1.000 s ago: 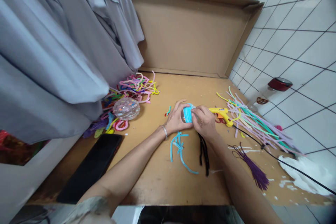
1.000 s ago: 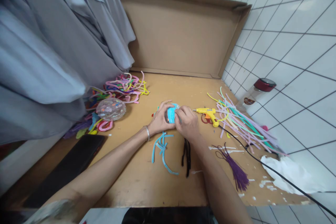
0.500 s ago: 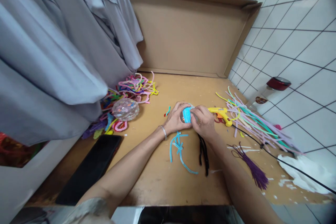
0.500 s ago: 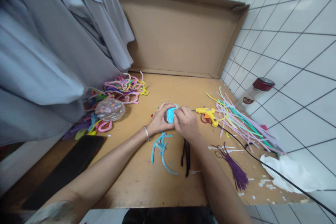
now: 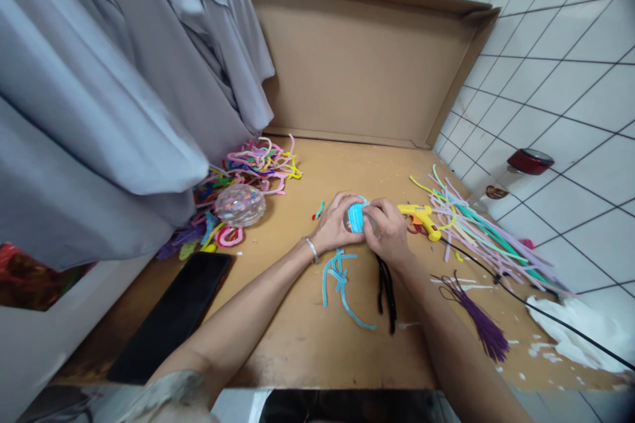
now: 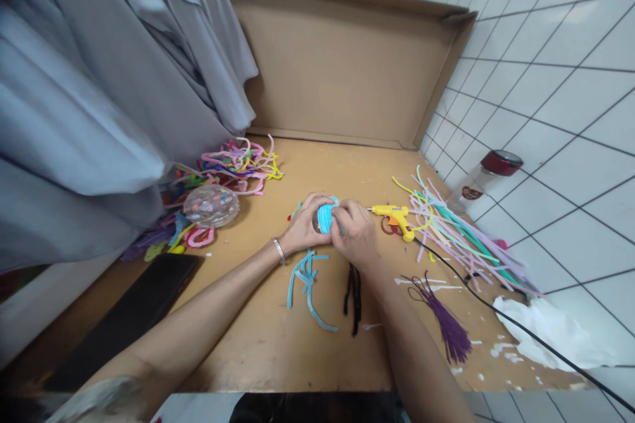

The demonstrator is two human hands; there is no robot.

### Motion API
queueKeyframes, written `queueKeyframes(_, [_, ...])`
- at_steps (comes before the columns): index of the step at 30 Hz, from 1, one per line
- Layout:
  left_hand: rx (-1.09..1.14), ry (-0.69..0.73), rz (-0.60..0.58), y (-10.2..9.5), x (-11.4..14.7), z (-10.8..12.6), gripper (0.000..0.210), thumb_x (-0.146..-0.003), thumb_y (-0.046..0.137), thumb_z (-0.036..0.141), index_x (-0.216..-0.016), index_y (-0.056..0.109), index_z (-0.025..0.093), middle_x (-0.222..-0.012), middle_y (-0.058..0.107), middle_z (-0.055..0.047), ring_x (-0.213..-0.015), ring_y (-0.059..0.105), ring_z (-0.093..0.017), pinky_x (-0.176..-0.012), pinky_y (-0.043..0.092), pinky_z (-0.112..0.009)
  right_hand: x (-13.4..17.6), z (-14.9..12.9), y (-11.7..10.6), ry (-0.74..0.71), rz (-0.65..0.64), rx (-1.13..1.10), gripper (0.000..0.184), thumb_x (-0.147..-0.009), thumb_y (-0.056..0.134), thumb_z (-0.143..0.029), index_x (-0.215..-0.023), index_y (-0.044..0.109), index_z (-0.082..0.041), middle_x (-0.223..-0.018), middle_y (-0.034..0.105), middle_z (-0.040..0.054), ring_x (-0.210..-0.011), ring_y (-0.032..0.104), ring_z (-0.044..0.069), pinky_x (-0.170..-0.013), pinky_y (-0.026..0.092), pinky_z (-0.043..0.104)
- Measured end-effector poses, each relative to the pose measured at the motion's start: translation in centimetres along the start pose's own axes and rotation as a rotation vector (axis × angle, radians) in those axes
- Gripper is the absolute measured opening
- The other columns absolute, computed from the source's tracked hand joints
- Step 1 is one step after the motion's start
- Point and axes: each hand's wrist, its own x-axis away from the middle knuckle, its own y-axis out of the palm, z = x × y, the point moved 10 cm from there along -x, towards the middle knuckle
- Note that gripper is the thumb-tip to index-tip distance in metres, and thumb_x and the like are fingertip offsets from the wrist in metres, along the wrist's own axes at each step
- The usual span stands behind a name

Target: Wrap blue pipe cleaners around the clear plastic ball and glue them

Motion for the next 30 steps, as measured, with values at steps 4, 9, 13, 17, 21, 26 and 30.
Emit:
queueKeyframes(4, [0.009,-0.005,-0.004,0.0,0.0,-0.1,0.066,-0.064,0.082,0.028,-0.125,0.055,0.024,-0.128,0.056,-0.01,-0.123,0.057,-0.029,-0.106,0.049,-0.046,0.0,-0.1,-0.2,-0.008,0.018,0.035,0.016,-0.087,0.055,-0.018,-0.098,0.066,-0.022,-0.102,0.064,0.0096,-0.093,0.059,0.025,-0.081,0.046,0.04])
queueKeyframes(9, [0.009,-0.001,-0.012,0.0,-0.1,0.0,0.068,-0.063,0.082,0.027,-0.126,0.055,0.026,-0.128,0.056,-0.01,-0.123,0.057,-0.03,-0.106,0.049,-0.046,0.0,0.3,-0.3,0.036,0.035,-0.072,0.015,-0.088,0.053,-0.018,-0.097,0.066,-0.022,-0.099,0.067,0.0086,-0.092,0.062,0.025,-0.081,0.047,0.04])
queueKeyframes(13, [0.014,0.015,-0.008,0.0,-0.1,0.2,0.069,-0.062,0.084,0.029,-0.124,0.056,0.024,-0.126,0.057,-0.01,-0.122,0.057,-0.03,-0.106,0.05,-0.047,-0.2,0.8,-0.4,0.088,0.051,-0.152,0.014,-0.09,0.052,-0.019,-0.094,0.065,-0.024,-0.094,0.069,0.0067,-0.091,0.065,0.024,-0.082,0.05,0.041])
queueKeyframes(17, [0.02,0.005,-0.006,0.0,-0.1,0.0,0.069,-0.062,0.086,0.033,-0.124,0.056,0.025,-0.125,0.057,-0.01,-0.121,0.058,-0.029,-0.105,0.05,-0.046,-0.2,1.1,-0.6,0.114,0.086,-0.232,0.014,-0.091,0.052,-0.019,-0.095,0.064,-0.023,-0.092,0.07,0.007,-0.09,0.066,0.024,-0.081,0.052,0.04])
queueKeyframes(21, [0.02,0.004,-0.001,-0.1,-0.1,0.1,0.068,-0.063,0.086,0.035,-0.124,0.056,0.024,-0.126,0.057,-0.01,-0.122,0.058,-0.029,-0.105,0.05,-0.046,-0.2,1.3,-0.6,0.119,0.092,-0.272,0.014,-0.091,0.051,-0.019,-0.096,0.064,-0.023,-0.091,0.069,0.0073,-0.09,0.066,0.023,-0.081,0.054,0.04])
queueKeyframes(26, [0.008,-0.008,-0.009,0.0,-0.1,0.1,0.069,-0.063,0.086,0.034,-0.125,0.057,0.025,-0.126,0.058,-0.009,-0.122,0.058,-0.029,-0.105,0.05,-0.046,-0.1,1.5,-0.7,0.142,0.106,-0.27,0.016,-0.09,0.051,-0.017,-0.095,0.064,-0.023,-0.091,0.067,0.0069,-0.089,0.065,0.023,-0.08,0.053,0.039])
queueKeyframes(30, [0.008,-0.011,-0.013,0.0,-0.1,0.0,0.071,-0.062,0.087,0.034,-0.125,0.056,0.025,-0.127,0.057,-0.009,-0.121,0.058,-0.03,-0.105,0.05,-0.046,0.0,1.1,-0.9,0.116,0.115,-0.216,0.02,-0.088,0.05,-0.014,-0.096,0.067,-0.022,-0.094,0.066,0.0073,-0.09,0.064,0.023,-0.08,0.052,0.039])
